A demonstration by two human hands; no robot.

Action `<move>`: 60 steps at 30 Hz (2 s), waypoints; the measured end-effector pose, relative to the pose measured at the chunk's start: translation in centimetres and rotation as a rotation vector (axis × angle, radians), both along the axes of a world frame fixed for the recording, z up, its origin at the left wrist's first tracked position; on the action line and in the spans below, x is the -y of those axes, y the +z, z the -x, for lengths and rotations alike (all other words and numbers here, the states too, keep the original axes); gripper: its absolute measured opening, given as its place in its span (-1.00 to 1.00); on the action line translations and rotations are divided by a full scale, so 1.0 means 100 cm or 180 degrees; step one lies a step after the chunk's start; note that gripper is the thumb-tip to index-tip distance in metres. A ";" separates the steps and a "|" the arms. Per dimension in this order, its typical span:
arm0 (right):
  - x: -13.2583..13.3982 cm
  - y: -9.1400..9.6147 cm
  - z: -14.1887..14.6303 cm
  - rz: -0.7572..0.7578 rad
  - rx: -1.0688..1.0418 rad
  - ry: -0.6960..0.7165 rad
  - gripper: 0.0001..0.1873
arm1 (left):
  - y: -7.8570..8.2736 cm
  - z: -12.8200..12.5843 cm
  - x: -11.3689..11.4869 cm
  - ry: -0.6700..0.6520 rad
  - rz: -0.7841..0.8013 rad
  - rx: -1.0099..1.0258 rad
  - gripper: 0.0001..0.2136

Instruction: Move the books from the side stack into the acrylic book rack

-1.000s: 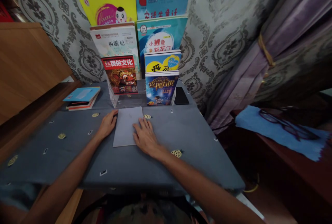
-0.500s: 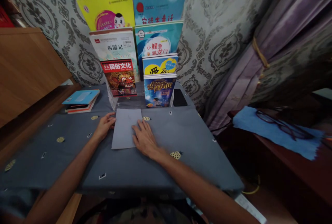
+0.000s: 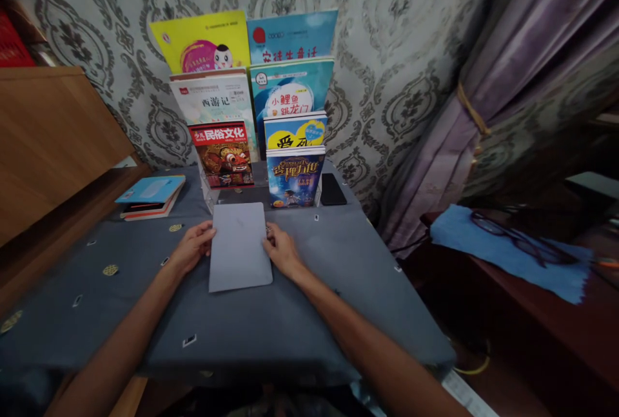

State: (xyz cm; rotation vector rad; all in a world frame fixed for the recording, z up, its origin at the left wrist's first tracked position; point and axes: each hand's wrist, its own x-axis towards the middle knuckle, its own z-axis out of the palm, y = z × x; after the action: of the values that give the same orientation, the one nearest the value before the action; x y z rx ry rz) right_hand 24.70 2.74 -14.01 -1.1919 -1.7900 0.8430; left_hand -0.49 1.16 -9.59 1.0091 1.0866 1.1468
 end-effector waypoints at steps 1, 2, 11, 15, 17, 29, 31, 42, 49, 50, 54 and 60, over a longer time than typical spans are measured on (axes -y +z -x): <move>-0.002 0.001 -0.001 0.0145 -0.0247 0.0145 -0.56 | 0.002 0.000 0.001 -0.0007 -0.0019 0.0012 -0.52; -0.003 0.004 -0.002 0.0307 -0.0499 0.0297 -0.61 | 0.004 0.000 0.002 -0.0011 -0.0049 0.0022 -0.53; 0.011 0.058 0.005 0.0284 -0.1328 0.0903 -0.70 | 0.040 0.005 0.012 -0.0038 -0.0714 -0.0317 -0.59; 0.018 0.076 0.011 -0.0548 -0.0793 0.0596 -0.78 | 0.054 0.002 0.018 0.0258 -0.1313 -0.0507 -0.66; 0.022 0.075 0.014 -0.0777 -0.0505 0.0454 -0.78 | 0.051 0.000 0.019 0.0432 -0.1371 -0.0451 -0.66; 0.041 0.051 0.018 -0.1183 -0.0162 0.1036 -0.67 | 0.009 -0.020 0.039 0.0331 -0.1038 -0.1092 -0.61; 0.040 0.048 0.017 -0.1153 -0.0109 0.1043 -0.67 | 0.009 -0.017 0.039 0.0353 -0.1029 -0.0977 -0.65; 0.039 0.047 0.020 -0.0689 -0.0540 0.0507 -0.68 | 0.010 -0.003 0.032 0.0739 -0.1083 0.0183 -0.79; 0.031 0.046 0.024 -0.0702 -0.0649 0.0266 -0.75 | 0.011 -0.009 0.026 0.0995 -0.1187 0.0297 -0.89; 0.029 0.046 0.026 -0.0715 -0.0634 0.0265 -0.76 | 0.011 -0.009 0.024 0.1041 -0.1263 0.0161 -0.90; 0.018 0.048 0.033 -0.0878 -0.0624 0.0268 -0.76 | 0.016 -0.009 0.017 0.1044 -0.1701 -0.0598 -0.89; 0.003 0.060 0.044 -0.1141 -0.0763 0.0227 -0.75 | 0.039 -0.012 0.004 0.1283 -0.2128 -0.0875 -0.88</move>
State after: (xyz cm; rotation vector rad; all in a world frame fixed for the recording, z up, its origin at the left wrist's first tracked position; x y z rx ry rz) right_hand 20.33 2.41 -8.03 -0.7672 -1.7039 0.6396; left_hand 0.74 0.76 -5.66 1.5416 1.1797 1.8074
